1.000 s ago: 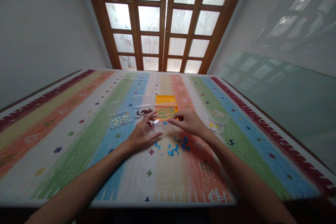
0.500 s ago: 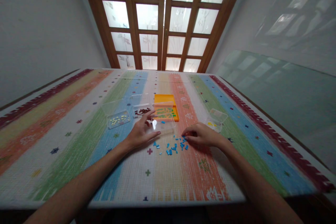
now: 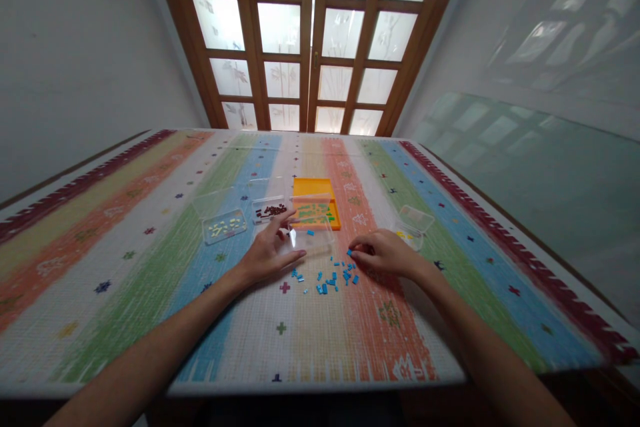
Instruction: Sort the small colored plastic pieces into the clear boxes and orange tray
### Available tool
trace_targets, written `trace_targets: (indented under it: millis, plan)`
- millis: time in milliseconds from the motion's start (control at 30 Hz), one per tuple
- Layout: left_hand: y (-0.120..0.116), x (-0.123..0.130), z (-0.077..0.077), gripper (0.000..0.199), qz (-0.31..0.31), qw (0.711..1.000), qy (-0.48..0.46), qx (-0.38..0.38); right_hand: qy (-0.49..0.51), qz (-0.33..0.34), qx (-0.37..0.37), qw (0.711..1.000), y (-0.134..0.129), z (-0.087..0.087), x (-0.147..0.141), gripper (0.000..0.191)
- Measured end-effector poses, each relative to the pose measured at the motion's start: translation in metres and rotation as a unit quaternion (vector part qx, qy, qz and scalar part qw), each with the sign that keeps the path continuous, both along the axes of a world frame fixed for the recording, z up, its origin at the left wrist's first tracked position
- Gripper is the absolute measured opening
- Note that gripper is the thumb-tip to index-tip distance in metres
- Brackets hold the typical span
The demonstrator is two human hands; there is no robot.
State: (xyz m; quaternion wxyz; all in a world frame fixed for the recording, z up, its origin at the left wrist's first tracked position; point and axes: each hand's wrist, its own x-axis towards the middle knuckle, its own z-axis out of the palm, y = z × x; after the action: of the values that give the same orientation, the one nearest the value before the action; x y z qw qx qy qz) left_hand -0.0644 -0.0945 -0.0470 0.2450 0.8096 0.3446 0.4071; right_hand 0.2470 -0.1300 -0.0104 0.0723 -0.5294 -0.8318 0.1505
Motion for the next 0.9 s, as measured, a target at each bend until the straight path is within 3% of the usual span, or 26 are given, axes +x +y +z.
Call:
trace_targets:
  millis: [433,900]
  plan:
    - [0.0,0.0,-0.001,0.079,-0.006,1.0,-0.002,-0.004,-0.007,-0.028,0.002,1.0,-0.005,-0.003,-0.009,0.015]
    - [0.0,-0.001,-0.001,0.079,-0.014,1.0,-0.005,-0.004,-0.213,-0.035,0.03,0.976,-0.013,0.005,-0.032,0.026]
